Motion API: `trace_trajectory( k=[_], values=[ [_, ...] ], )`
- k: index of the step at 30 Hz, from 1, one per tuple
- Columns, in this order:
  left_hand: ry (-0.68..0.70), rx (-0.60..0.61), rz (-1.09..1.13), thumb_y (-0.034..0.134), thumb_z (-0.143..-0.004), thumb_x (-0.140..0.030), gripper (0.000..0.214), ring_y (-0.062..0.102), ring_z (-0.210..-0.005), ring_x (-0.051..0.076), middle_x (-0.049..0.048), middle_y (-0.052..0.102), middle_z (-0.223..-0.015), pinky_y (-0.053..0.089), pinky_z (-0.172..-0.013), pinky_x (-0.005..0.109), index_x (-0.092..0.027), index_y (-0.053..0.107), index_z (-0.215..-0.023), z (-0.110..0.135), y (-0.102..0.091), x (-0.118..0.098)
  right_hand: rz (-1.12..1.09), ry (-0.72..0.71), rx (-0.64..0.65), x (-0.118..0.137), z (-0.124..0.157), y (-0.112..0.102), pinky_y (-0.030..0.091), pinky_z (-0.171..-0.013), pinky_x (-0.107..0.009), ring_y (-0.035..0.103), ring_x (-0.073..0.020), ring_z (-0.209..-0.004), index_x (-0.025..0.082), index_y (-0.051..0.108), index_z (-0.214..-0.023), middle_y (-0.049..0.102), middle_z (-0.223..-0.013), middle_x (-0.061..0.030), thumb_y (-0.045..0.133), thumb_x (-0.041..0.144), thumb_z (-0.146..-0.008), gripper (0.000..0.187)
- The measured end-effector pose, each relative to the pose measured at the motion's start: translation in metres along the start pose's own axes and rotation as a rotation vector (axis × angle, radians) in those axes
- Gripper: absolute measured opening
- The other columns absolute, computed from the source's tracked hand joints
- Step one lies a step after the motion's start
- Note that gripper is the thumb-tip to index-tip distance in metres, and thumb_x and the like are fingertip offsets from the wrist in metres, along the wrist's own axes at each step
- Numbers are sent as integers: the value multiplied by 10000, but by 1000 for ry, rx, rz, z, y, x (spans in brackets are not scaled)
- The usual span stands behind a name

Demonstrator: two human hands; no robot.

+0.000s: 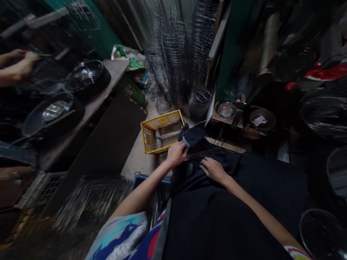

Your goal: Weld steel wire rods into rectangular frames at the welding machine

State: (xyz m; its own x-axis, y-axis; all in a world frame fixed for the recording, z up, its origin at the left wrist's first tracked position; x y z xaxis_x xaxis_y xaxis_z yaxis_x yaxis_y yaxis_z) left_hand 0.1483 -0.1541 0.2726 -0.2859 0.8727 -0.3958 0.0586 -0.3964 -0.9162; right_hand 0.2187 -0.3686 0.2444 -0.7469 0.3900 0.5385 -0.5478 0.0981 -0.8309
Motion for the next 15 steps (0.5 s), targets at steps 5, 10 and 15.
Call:
trace_trajectory(
  k=[5, 10, 15],
  values=[
    [-128, -184, 252, 490, -874, -378, 264, 533, -698, 172, 20, 582, -715, 419, -653, 272, -199, 579, -701, 9, -41, 29, -341, -182, 114, 39, 6, -23, 473, -779, -263, 640, -181, -917, 264, 660, -1100, 694, -973, -33, 563, 495, -923, 307],
    [-411, -174, 369, 582, -754, -389, 214, 549, -700, 192, 3, 596, -638, 412, -642, 263, -194, 625, -677, -11, -33, 78, -423, -355, 243, 74, -2, -17, 476, -743, -244, 656, -173, -896, 278, 648, -1149, 691, -1007, -12, 582, 509, -902, 345],
    [-458, -189, 439, 523, -754, -340, 194, 594, -782, 218, 40, 661, -738, 449, -731, 292, -191, 648, -745, -36, 14, 95, -118, -206, -65, 50, -13, -18, 479, -798, -306, 581, -227, -989, 208, 600, -1206, 610, -1094, -112, 526, 394, -946, 329]
  ],
)
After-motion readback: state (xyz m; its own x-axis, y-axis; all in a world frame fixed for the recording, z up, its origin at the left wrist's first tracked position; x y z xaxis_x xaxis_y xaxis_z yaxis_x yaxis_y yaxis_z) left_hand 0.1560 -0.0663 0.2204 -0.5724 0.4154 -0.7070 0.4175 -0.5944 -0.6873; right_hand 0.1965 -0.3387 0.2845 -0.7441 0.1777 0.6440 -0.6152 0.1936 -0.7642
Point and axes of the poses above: each hand's wrist, its own z-axis away from the middle knuckle, its own y-axis out of the palm, x = y × z, the point moved 1 cm from there along -z, towards the middle knuckle
